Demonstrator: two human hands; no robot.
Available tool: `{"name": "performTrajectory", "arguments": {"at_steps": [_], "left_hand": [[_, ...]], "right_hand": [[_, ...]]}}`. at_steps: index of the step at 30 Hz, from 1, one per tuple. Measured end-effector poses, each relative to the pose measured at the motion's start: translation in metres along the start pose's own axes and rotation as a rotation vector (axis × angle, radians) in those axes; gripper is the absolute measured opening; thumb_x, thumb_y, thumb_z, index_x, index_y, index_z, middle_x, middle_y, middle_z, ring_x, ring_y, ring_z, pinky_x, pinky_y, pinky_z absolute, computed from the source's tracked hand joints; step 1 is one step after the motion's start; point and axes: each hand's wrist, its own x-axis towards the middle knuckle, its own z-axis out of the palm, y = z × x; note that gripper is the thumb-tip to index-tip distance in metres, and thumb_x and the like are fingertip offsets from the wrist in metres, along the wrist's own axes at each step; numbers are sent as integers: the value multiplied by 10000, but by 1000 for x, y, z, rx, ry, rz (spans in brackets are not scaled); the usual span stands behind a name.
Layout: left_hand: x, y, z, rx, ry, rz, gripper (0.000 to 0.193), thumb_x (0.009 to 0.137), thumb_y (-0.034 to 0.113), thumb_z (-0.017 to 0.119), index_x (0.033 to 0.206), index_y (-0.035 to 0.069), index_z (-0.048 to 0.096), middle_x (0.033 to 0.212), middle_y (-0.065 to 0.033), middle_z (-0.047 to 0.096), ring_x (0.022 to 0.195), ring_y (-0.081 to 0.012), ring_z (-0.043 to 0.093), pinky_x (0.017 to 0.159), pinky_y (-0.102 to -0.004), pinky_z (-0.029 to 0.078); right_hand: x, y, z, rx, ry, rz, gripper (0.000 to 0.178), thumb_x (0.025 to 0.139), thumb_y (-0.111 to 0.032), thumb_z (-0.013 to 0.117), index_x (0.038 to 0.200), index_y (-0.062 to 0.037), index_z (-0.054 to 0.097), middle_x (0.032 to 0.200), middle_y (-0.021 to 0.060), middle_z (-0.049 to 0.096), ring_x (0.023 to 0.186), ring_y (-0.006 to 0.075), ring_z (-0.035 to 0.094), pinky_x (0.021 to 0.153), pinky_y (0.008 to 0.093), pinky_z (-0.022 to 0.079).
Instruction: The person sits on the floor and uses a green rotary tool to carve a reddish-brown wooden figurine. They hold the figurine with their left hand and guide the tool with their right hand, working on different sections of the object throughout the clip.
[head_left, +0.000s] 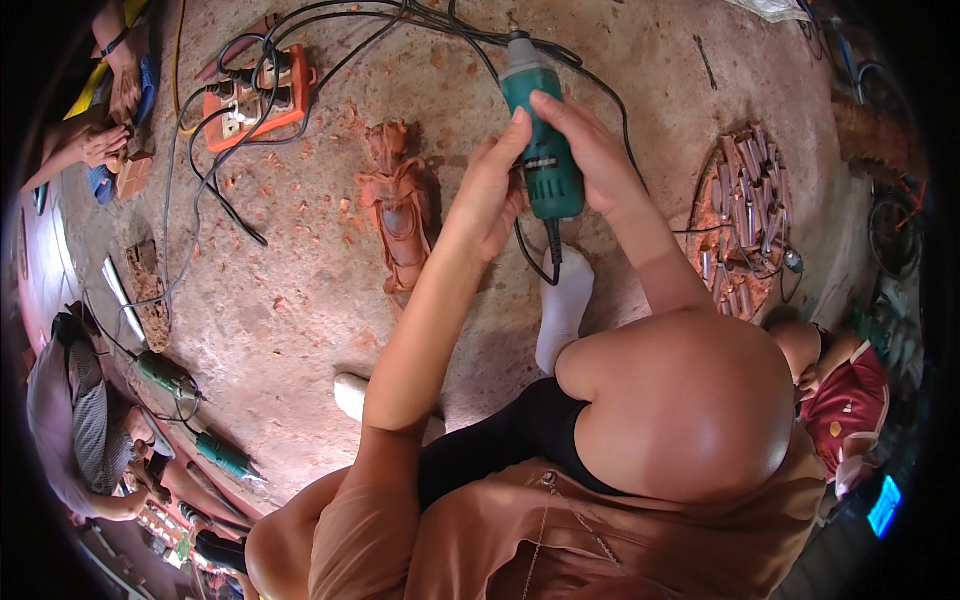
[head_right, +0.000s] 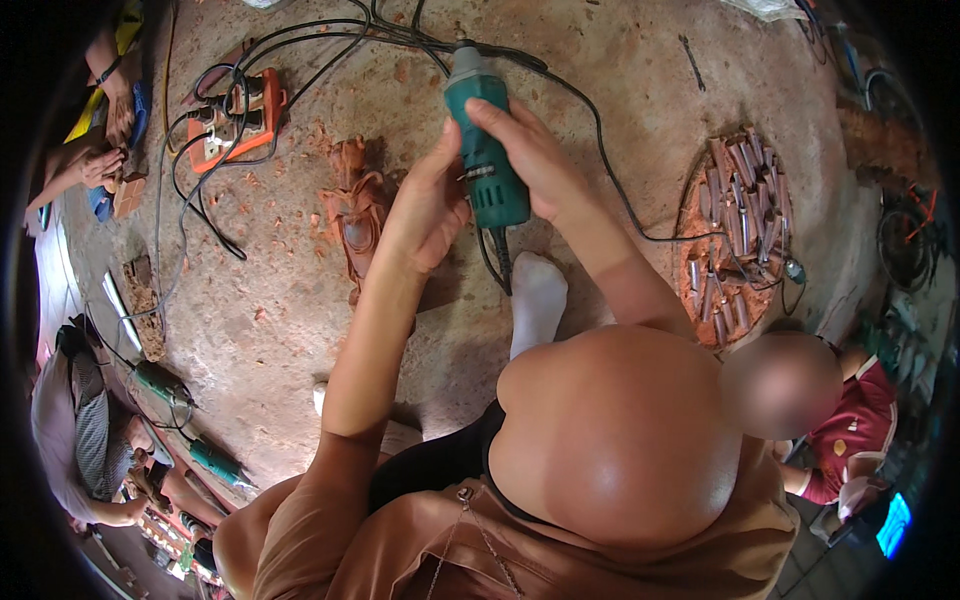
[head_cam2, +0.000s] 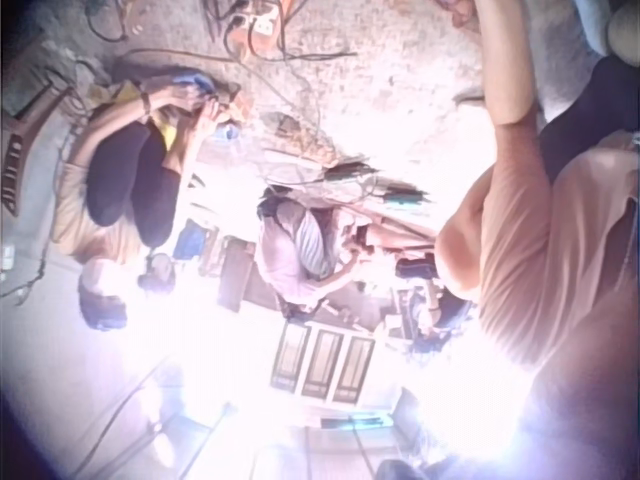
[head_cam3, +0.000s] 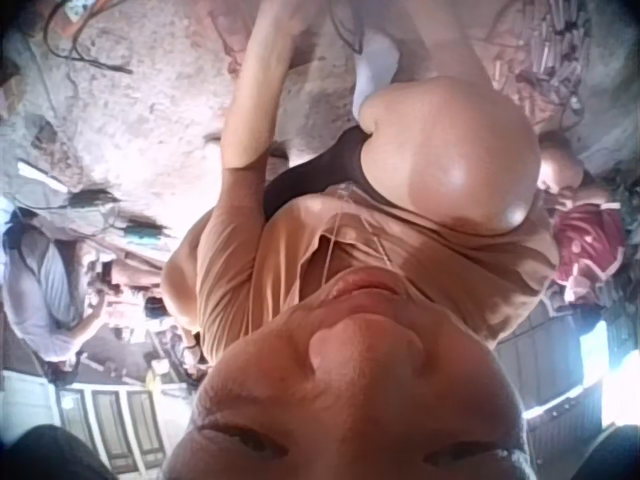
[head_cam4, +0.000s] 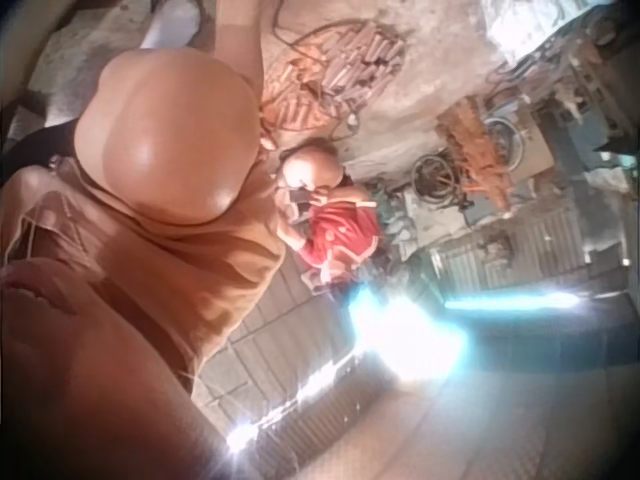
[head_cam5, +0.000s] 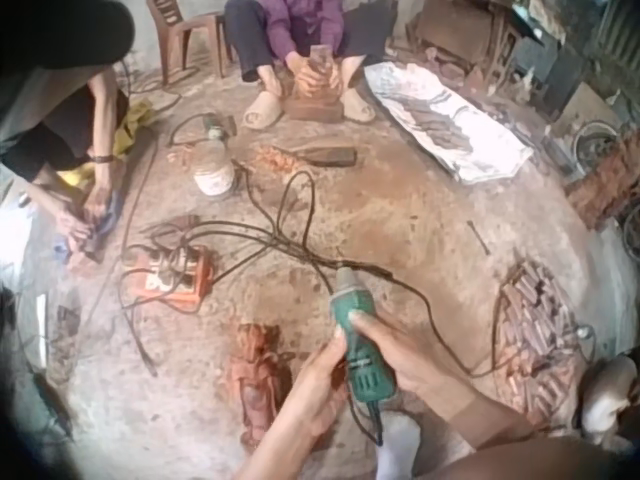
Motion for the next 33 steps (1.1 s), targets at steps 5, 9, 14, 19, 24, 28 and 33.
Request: {"name": "performTrajectory", "arguments": {"at_steps": [5, 9, 14, 19, 24, 28, 33], "left_hand": [[4, -8, 9, 50, 110, 282, 589, 898, 498, 606, 1198, 25, 422, 1031, -96, 577, 878, -181, 609, 688, -331, 548], [6, 19, -6, -375, -9, 31, 459, 900, 438, 619, 1035, 6, 543, 840, -127, 619, 680, -233, 633, 601, -343, 562], [6, 39, -9, -619, -95, -39, 499, 864, 458, 643, 1007, -5, 527, 843, -136, 605, 682, -250, 627, 614, -356, 581], [6, 37, -16, -640, -175, -33, 452, 880, 428, 619, 1085, 29, 557, 915, -113, 621, 722, -233, 636, 649, -357, 577], [-1, 31, -3, -417, -57, 78, 457, 885, 451, 599, 1126, 67, 544, 925, -97, 613, 745, -226, 634, 644, -349, 570], [-8, 26, -2, -324, -34, 126, 484, 876, 479, 600, 1147, 84, 526, 962, -64, 606, 818, -198, 629, 681, -353, 556], [-12, 17, -4, -330, -55, 130, 499, 869, 467, 614, 1162, 79, 505, 1013, -65, 593, 916, -192, 604, 783, -345, 531]], "right_hand": [[-9, 2, 12, -102, -63, -59, 436, 959, -438, 538, 1198, -74, 536, 1039, -6, 536, 980, 86, 484, 855, 266, 417], [-17, -5, 5, -82, -200, -44, 515, 988, -457, 460, 1324, -67, 481, 1066, -16, 521, 986, 77, 476, 901, 257, 397], [-38, -9, 23, -138, -169, -380, 416, 966, -263, 563, 1330, -77, 482, 1206, 33, 533, 1074, 115, 523, 932, 268, 449], [-44, -8, 26, -506, -152, -657, 513, 782, -92, 752, 1247, -69, 538, 1309, 80, 521, 1055, 145, 568, 846, 281, 509], [-44, -17, 20, -730, -198, -750, 581, 700, -115, 807, 1221, -78, 553, 1363, 94, 494, 1075, 198, 578, 820, 293, 507], [-51, -16, 17, -771, -219, -777, 583, 684, -104, 809, 1206, -69, 552, 1386, 119, 481, 1213, 274, 525, 887, 328, 501], [-50, -2, 14, -807, -194, -910, 566, 666, -79, 803, 1167, -35, 541, 1363, 172, 482, 1266, 350, 479, 997, 403, 467]]}}
